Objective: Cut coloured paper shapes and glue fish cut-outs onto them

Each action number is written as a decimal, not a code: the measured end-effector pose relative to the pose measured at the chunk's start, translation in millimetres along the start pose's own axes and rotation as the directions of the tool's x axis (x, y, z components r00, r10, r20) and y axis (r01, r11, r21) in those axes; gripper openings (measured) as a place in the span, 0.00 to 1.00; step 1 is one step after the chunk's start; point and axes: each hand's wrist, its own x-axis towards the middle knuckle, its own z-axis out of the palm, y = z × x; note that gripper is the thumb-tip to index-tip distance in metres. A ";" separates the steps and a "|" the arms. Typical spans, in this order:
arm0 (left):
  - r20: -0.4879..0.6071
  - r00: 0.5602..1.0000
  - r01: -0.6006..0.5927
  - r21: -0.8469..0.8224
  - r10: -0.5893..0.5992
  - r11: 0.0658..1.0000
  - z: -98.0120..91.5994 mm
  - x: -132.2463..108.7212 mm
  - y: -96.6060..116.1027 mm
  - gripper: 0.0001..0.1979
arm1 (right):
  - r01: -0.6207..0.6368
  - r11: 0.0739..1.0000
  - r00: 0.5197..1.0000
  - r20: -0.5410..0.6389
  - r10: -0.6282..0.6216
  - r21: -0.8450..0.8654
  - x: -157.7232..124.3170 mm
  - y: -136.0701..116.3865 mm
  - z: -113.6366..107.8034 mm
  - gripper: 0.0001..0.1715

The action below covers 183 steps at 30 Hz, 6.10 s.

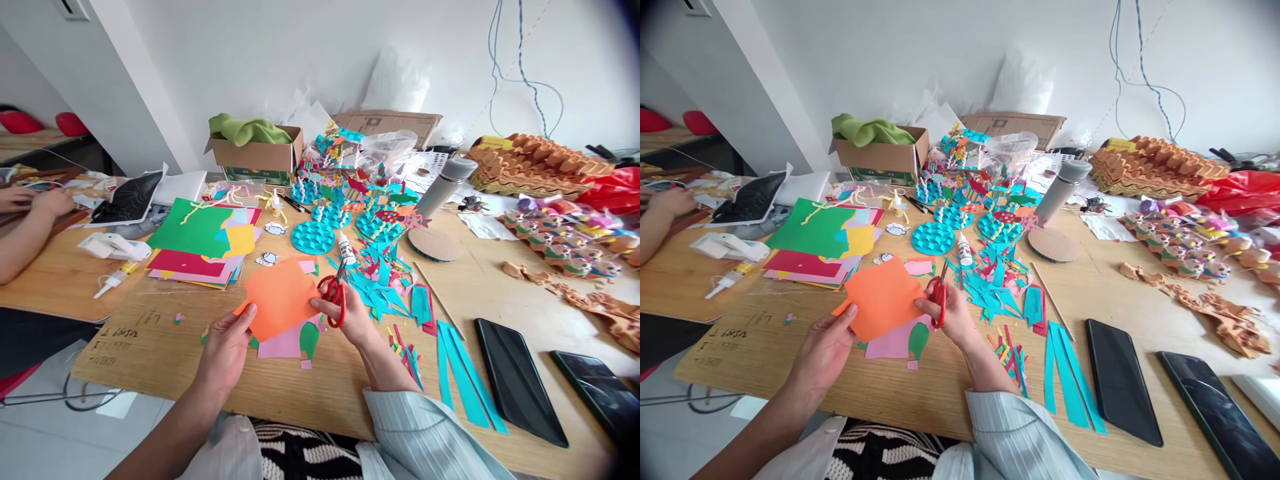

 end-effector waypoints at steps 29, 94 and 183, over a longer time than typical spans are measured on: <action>0.247 0.968 -0.129 0.634 -0.042 0.763 -7.3 -1.2 7.7 0.17 | 0.289 0.935 0.745 -0.565 -0.354 -0.205 9.4 -2.9 -20.9 0.16; -0.064 0.997 -0.030 0.285 0.051 0.958 -9.0 27.7 9.0 0.18 | -0.018 0.974 0.994 0.097 0.041 -0.226 4.0 -6.0 -17.6 0.24; 0.438 0.899 -0.398 0.829 0.012 -0.393 19.2 175.9 28.0 0.13 | -0.053 0.482 0.997 -0.070 -0.017 -0.875 11.3 8.1 -29.1 0.13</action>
